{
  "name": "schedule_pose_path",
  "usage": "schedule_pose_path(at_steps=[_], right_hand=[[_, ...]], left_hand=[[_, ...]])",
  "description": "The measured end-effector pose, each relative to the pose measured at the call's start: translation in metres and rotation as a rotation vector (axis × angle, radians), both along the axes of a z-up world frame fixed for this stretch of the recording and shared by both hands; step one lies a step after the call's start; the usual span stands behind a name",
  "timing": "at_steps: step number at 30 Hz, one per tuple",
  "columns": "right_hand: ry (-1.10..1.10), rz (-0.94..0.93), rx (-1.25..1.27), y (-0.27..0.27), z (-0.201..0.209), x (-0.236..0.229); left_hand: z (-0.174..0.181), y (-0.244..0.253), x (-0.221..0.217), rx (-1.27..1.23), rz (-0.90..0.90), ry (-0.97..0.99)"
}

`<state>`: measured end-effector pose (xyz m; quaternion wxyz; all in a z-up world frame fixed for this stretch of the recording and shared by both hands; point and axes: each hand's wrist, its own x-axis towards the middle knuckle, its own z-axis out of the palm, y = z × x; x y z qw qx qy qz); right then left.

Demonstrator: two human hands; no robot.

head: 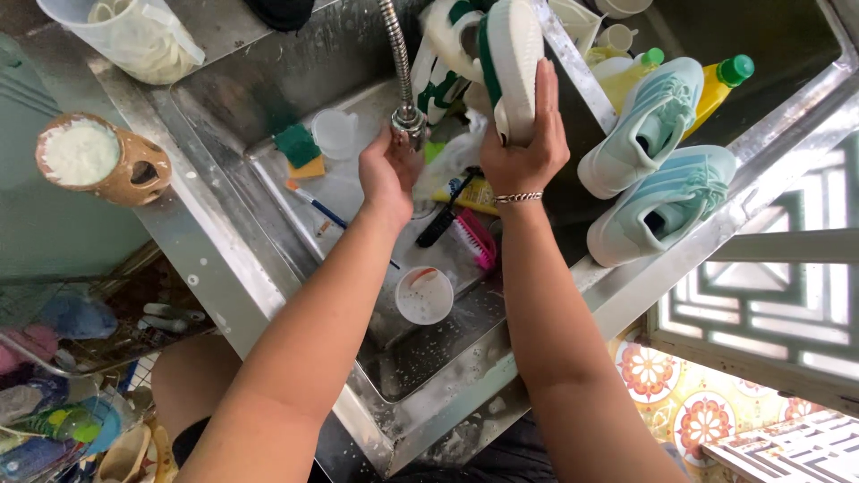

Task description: Scrubbing and rinsing a pair of sneakers and an insole in a sink.

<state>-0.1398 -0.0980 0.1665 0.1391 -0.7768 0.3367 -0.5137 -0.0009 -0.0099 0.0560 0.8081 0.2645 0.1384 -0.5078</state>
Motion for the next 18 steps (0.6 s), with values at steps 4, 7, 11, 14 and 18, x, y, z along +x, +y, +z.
schedule_pose_path(at_steps=[4,7,11,14,18], right_hand=[[0.115,-0.007,-0.209,0.005,0.021,-0.007],[0.282,-0.071,-0.457,0.011,0.028,-0.011],[0.168,-0.252,-0.05,0.008,0.01,-0.014],[-0.041,-0.185,0.711,-0.01,-0.044,-0.026],[-0.221,0.093,1.536,0.005,-0.049,-0.017]], left_hand=[[0.031,0.007,-0.003,0.019,-0.078,-0.09],[0.03,0.009,-0.006,-0.043,-0.142,-0.18],[0.024,0.009,-0.008,0.04,-0.217,-0.255],[0.049,0.01,-0.008,0.004,-0.227,-0.378],[0.052,0.009,-0.005,-0.12,-0.251,-0.51]])
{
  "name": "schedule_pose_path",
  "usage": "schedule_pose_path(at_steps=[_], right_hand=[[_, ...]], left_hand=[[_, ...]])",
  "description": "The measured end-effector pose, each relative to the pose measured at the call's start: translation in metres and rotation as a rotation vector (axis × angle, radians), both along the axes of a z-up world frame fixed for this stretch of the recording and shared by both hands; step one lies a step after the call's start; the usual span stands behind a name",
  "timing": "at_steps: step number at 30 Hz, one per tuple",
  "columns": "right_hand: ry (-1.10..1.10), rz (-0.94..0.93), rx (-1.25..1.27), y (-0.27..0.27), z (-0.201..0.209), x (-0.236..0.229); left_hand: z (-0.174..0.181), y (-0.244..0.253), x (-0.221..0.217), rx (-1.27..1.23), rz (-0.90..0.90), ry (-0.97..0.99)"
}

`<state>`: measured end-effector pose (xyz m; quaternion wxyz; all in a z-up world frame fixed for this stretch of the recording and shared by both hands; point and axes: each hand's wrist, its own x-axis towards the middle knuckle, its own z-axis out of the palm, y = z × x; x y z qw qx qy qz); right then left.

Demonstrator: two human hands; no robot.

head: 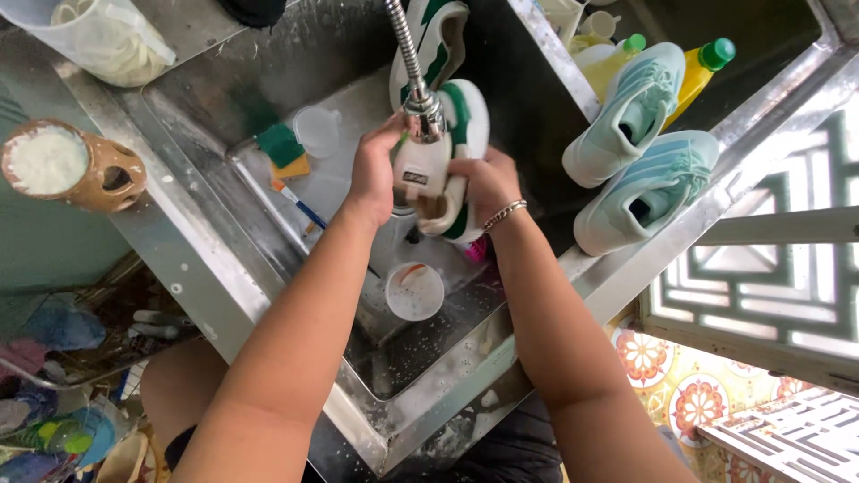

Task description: Scrubbing and rinsing a pair of sneakers and an insole in a sink.

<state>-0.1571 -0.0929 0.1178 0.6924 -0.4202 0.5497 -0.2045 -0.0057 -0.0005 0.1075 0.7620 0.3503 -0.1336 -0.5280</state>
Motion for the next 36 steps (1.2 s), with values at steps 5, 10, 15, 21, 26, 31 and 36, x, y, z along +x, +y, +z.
schedule_pose_path(at_steps=[5,10,15,21,26,31,36], right_hand=[[-0.236,0.078,0.064,0.003,-0.013,0.009],[-0.355,0.11,0.176,0.008,-0.005,0.012],[-0.223,0.097,0.117,0.012,-0.025,0.016],[-0.248,0.07,0.109,0.009,-0.043,0.02],[-0.151,0.136,-0.245,0.006,-0.063,0.025],[0.099,0.392,-0.586,0.01,-0.043,0.027],[-0.005,0.466,-0.197,-0.004,-0.062,0.022]], left_hand=[[0.004,0.007,0.02,0.089,-0.089,-0.126],[0.001,0.01,0.025,0.086,-0.154,-0.244],[-0.012,0.01,0.015,0.092,-0.123,-0.155],[-0.016,0.011,0.012,0.462,-0.159,-0.142],[-0.048,0.011,0.007,0.575,-0.157,-0.298],[0.021,0.021,0.006,0.781,-0.061,-0.648],[-0.002,0.019,0.013,0.876,-0.045,-1.031]])
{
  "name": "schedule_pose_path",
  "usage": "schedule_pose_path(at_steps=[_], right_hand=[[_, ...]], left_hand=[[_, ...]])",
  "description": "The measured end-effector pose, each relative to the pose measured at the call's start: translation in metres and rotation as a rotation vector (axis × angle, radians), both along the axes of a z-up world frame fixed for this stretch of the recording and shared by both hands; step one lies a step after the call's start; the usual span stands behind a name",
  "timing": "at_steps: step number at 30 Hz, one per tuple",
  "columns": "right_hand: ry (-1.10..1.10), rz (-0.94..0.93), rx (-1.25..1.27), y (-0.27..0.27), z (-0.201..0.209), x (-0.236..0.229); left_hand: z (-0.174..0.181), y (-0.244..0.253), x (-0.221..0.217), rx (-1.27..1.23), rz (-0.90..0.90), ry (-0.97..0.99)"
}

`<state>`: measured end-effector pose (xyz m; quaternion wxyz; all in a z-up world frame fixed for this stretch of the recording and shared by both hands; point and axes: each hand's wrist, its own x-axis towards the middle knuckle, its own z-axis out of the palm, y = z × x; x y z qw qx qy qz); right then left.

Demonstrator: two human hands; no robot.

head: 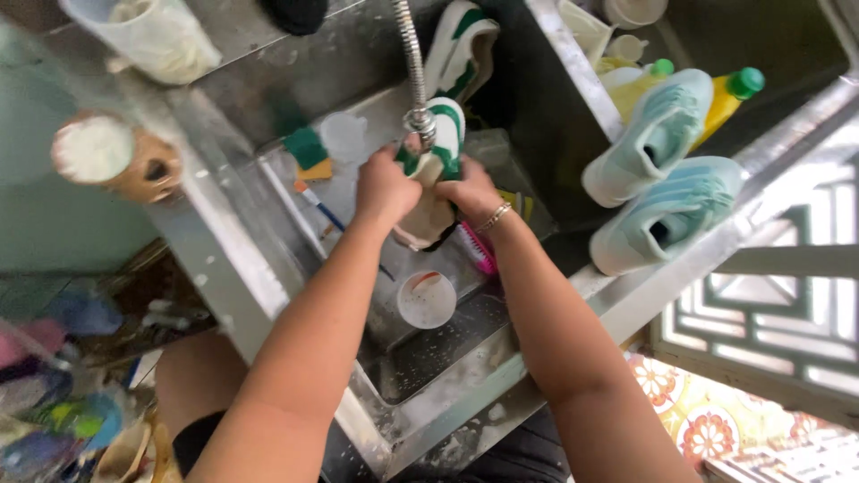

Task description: Scrubbing and rinsing a pair of sneakers and an insole in a sink.

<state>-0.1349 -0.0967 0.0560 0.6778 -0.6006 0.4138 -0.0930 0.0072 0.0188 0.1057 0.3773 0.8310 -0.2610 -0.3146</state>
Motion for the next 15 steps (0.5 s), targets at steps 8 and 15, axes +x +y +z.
schedule_pose_path(at_steps=[8,15], right_hand=[[-0.227,-0.074,0.027,0.012,-0.047,0.02],[0.197,-0.224,-0.156,0.021,-0.009,0.033]], left_hand=[[-0.005,-0.007,0.005,-0.104,-0.157,0.117],[-0.035,-0.007,0.016,0.063,-0.108,0.135]])
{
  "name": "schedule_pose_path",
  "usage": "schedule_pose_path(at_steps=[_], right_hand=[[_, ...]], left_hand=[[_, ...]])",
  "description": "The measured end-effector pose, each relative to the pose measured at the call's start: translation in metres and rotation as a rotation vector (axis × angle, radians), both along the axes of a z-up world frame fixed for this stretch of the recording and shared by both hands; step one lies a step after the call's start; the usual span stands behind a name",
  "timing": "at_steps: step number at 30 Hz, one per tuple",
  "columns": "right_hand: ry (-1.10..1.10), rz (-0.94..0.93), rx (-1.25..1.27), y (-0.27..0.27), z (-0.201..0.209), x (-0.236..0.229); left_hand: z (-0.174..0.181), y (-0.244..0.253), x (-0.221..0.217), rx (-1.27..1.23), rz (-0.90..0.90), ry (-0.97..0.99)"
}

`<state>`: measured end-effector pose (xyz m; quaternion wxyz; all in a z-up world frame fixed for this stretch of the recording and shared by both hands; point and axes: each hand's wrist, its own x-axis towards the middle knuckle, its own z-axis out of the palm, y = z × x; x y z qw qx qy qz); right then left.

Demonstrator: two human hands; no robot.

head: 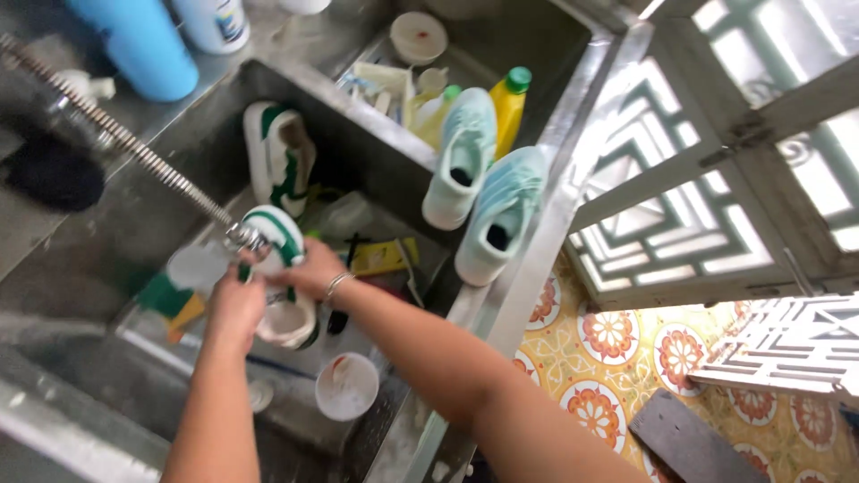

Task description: Scrubbing and rinsing a pair of sneakers and an insole in a sink.

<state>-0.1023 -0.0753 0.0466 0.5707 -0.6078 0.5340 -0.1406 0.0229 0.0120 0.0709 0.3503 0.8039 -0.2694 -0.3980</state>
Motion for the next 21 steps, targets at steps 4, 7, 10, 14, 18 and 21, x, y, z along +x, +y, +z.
schedule_pose_path(at_steps=[4,7,10,14,18,21], right_hand=[[0.104,-0.019,-0.076,-0.004,-0.01,0.002],[0.192,0.011,-0.07,-0.004,-0.004,-0.001],[0.171,-0.037,-0.056,-0.003,-0.006,0.001],[0.118,-0.027,-0.016,0.0,0.012,-0.001],[0.218,0.124,0.029,-0.007,0.015,0.0],[0.242,0.114,-0.039,-0.01,0.004,-0.001]], left_hand=[[-0.038,0.001,0.012,0.055,-0.018,-0.141],[-0.064,0.003,0.016,0.057,-0.062,-0.307],[-0.046,-0.004,0.011,0.071,-0.119,-0.43],[-0.013,-0.006,0.002,0.053,-0.045,-0.379],[0.01,-0.008,-0.004,0.053,0.045,-0.188],[0.033,-0.013,-0.009,0.127,0.077,-0.055]])
